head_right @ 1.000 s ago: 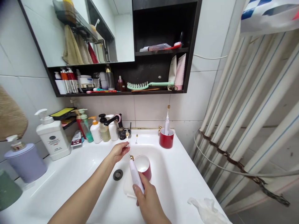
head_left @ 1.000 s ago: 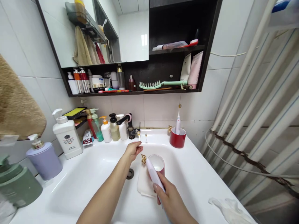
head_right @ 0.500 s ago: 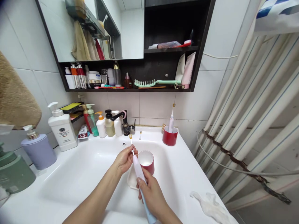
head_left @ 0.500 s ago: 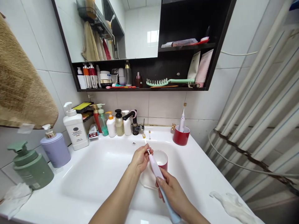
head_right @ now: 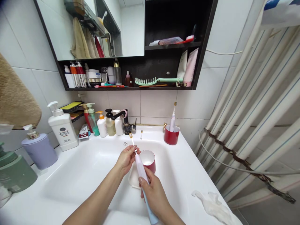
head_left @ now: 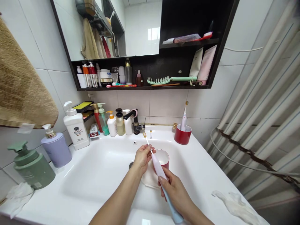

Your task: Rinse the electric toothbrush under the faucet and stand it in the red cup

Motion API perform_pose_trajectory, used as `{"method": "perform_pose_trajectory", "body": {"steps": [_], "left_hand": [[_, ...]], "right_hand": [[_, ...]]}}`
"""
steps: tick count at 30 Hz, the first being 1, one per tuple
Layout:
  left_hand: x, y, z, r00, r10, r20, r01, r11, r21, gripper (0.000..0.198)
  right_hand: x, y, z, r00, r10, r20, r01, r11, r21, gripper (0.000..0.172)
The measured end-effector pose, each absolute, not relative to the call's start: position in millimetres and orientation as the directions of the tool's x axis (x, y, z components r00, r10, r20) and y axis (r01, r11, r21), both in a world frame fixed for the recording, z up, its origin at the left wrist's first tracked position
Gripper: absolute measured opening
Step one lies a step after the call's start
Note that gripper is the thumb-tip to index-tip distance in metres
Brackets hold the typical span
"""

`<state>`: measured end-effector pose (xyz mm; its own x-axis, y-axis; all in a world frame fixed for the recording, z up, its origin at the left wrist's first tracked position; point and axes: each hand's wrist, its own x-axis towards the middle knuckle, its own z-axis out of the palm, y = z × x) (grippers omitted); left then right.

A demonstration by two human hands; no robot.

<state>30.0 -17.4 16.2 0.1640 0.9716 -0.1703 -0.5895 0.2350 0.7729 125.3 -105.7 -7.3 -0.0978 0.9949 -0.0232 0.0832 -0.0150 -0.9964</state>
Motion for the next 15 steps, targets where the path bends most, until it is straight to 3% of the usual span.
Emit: {"method": "perform_pose_trajectory", "body": {"steps": [15], "left_hand": [[35, -30, 21, 0.305, 0.931, -0.203, -0.539, 0.344, 0.769, 0.010]], "right_hand": [[128, -106, -8, -0.061, 0.997, -0.039, 0.012, -0.039, -0.999, 0.038]]}}
